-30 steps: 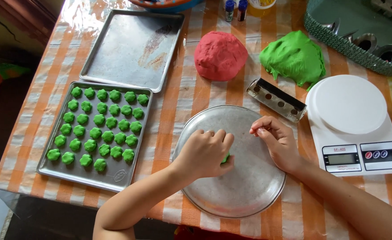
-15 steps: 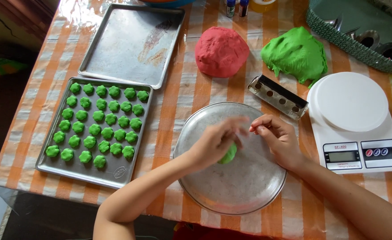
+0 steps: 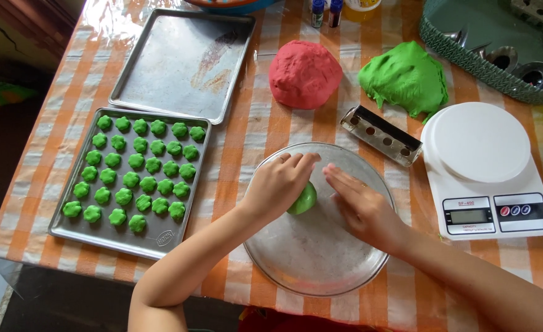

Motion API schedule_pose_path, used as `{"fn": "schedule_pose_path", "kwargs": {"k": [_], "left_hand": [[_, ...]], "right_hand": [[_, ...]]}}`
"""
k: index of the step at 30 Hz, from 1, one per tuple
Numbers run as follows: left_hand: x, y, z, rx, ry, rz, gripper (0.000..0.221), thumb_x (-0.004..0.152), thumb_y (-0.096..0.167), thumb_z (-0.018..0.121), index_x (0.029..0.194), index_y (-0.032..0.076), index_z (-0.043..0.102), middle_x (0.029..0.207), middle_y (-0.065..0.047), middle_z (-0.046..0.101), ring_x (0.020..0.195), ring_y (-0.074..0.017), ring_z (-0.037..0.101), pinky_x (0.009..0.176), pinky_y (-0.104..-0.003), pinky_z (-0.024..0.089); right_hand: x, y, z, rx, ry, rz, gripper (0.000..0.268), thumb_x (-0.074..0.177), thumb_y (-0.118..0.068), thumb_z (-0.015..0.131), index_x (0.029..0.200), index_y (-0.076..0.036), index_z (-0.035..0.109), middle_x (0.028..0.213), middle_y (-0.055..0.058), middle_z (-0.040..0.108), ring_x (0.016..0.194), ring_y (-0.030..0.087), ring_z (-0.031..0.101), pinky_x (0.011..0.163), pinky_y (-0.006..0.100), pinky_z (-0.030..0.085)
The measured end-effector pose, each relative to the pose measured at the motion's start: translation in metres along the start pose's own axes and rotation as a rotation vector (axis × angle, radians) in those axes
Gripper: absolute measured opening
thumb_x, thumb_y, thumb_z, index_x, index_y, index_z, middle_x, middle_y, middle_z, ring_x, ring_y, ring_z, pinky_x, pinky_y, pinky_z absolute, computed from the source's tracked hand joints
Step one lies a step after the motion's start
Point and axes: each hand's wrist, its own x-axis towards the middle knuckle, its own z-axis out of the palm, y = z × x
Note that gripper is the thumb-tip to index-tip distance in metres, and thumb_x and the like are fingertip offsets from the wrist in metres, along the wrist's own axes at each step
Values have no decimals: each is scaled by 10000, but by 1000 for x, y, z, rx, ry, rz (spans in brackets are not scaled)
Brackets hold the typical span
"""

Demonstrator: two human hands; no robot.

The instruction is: Preparing small portions of green dough by kneading and rolling them flat on a metal plate using a small rolling pin.

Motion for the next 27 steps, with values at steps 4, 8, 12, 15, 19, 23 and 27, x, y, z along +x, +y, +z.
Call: {"fn": "schedule_pose_path", "kwargs": {"k": [4,8,12,15,19,23,27], "left_hand": [[-1,-5,2,94,-20,28,181,935,18,639,1100,90,649,788,-75,714,686,-270,740,567,-349,598],[-6,-9,9,83,-60,32,381,822,-70,719,1151,101,634,789,-5,610,652,-199,593,502,-350,474],[-7,-1,5,394,20,68,334,791,-28,706,1000,203,587,666,74,462,553,-114,523,448,-272,406],[-8,-1,7,431,35,126,347,687,-62,690,829,191,499,640,56,442,513,-118,485,442,-272,370],[-21,-16,26,264,-93,47,345,1046,299,692,770,169,529,557,57,505,444,-141,531,348,-332,360],[1,5,-29,-76,-322,-31,416,999,526,549,1018,113,599,875,-56,638,741,-280,643,541,-435,494],[-30,25,1,117,-330,116,367,925,297,687,1251,141,626,1236,-109,554,1094,-304,576,740,-419,547]], "right_hand": [[-27,-4,-3,-340,-241,-165,715,845,-349,715,1360,124,564,1436,349,548,1361,485,510,1083,603,419],[-57,-25,-21,-682,-548,-279,1079,911,-816,398,1538,56,288,1656,272,235,1585,354,175,1243,468,201],[-45,-2,-9,-597,-523,-173,1176,902,-865,428,1578,73,214,1680,258,205,1569,363,210,1228,483,256],[-30,1,-3,-403,-549,-258,1109,932,-768,515,1548,118,258,1668,328,141,1574,441,116,1232,554,220],[-38,-20,-9,-325,-550,-280,845,950,-515,689,1486,77,418,1586,312,355,1476,425,367,1196,510,353],[-50,-17,-11,-556,-496,-240,724,933,-519,641,1350,61,527,1464,230,523,1355,355,536,1055,471,492],[-57,11,1,-794,-513,-102,1146,884,-826,455,1574,61,231,1686,273,180,1572,385,185,1201,496,272]]}}
